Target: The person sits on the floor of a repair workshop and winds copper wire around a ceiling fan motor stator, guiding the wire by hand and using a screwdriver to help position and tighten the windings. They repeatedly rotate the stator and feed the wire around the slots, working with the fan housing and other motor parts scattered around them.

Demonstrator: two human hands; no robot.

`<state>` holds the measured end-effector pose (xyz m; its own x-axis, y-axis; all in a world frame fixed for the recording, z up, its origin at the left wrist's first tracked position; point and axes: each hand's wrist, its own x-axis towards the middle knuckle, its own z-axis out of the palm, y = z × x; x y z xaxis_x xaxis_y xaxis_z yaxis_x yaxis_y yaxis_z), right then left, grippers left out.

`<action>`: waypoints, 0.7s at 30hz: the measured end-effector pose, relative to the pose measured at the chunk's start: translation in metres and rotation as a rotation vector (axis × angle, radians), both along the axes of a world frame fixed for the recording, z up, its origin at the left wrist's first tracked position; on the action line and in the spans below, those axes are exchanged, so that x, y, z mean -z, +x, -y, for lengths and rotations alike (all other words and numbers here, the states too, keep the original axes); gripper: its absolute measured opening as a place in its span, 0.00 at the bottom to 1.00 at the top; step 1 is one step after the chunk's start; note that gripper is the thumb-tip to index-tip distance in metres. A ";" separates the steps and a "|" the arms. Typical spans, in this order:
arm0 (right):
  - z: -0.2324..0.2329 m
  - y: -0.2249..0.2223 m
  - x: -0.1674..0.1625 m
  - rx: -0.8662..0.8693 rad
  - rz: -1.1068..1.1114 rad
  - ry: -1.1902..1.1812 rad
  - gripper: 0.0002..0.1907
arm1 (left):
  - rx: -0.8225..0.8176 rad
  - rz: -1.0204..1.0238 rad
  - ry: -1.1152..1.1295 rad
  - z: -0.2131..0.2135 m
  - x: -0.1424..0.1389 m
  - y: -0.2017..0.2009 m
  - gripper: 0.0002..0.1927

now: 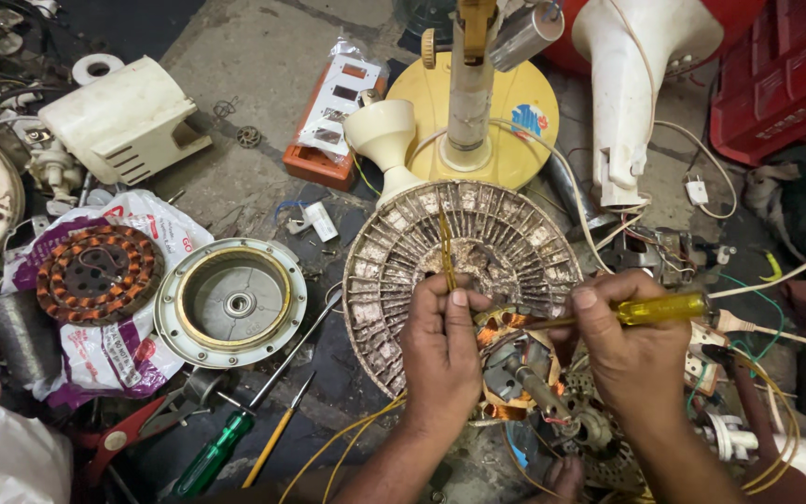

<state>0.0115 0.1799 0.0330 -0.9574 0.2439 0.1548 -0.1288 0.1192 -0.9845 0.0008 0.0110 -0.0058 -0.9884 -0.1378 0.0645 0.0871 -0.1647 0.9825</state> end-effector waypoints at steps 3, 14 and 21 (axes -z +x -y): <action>0.001 -0.001 0.003 0.026 0.023 -0.047 0.08 | -0.018 -0.017 -0.028 0.000 -0.002 0.000 0.07; 0.002 0.004 0.005 -0.019 -0.066 -0.143 0.08 | 0.002 -0.004 -0.030 0.002 -0.003 -0.001 0.07; -0.001 0.029 -0.005 0.008 0.008 -0.058 0.07 | -0.018 0.005 -0.006 0.000 0.000 -0.003 0.07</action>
<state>0.0406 0.1807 0.0385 -0.9565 0.2600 0.1324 -0.1201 0.0628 -0.9908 -0.0023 0.0106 -0.0054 -0.9861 -0.1550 0.0602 0.0847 -0.1568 0.9840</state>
